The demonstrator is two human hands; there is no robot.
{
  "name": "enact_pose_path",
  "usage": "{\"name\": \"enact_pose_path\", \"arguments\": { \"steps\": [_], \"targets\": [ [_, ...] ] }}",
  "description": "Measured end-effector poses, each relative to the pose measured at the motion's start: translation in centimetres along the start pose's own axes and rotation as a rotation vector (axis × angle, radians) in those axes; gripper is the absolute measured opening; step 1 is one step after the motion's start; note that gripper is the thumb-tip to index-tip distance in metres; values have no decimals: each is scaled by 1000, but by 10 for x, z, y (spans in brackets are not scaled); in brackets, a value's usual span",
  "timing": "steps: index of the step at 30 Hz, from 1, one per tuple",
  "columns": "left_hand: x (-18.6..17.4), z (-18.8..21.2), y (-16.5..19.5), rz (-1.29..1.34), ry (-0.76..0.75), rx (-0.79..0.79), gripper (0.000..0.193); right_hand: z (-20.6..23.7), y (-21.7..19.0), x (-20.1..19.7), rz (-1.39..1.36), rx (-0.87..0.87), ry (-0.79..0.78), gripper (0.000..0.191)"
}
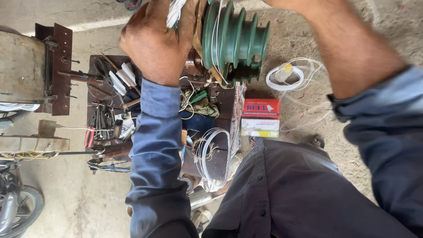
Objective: The person winds white wire onto a green spool using a hand-cranked winder, then removes the spool and coils the wire by hand into a bucket. The person also handles a small plastic bottle and a red box during the process.
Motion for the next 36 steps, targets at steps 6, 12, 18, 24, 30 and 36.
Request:
{"name": "enact_pose_path", "arguments": {
  "steps": [6, 12, 18, 24, 30, 36],
  "targets": [
    [1, -2, 1, -42, 4, 8, 27, 20, 105, 128, -910, 562, 202, 25],
    [-5, -1, 8, -16, -23, -5, 25, 66, 109, 226, -1271, 1054, 494, 33],
    [-12, 7, 12, 49, -16, -21, 25, 101, 51, 295, -1546, 370, 712, 25],
    [-12, 11, 8, 34, -20, -27, 26, 135, -90, 245, -541, 469, 197, 40],
    [-13, 9, 10, 59, 2, -11, 26, 113, -171, 70, 223, -477, 228, 12],
    [-17, 7, 14, -27, 21, -20, 29, 45, -141, -31, 703, -664, 281, 15]
  ]
}}
Point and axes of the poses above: each hand's wrist, its own z-axis away from the middle knuckle, its own x-axis out of the palm, y = z × x, the point moved 2 cm from there along -z, towards the middle knuckle, and after that the axes turned 13 degrees about -x, right-handed, at the moved point
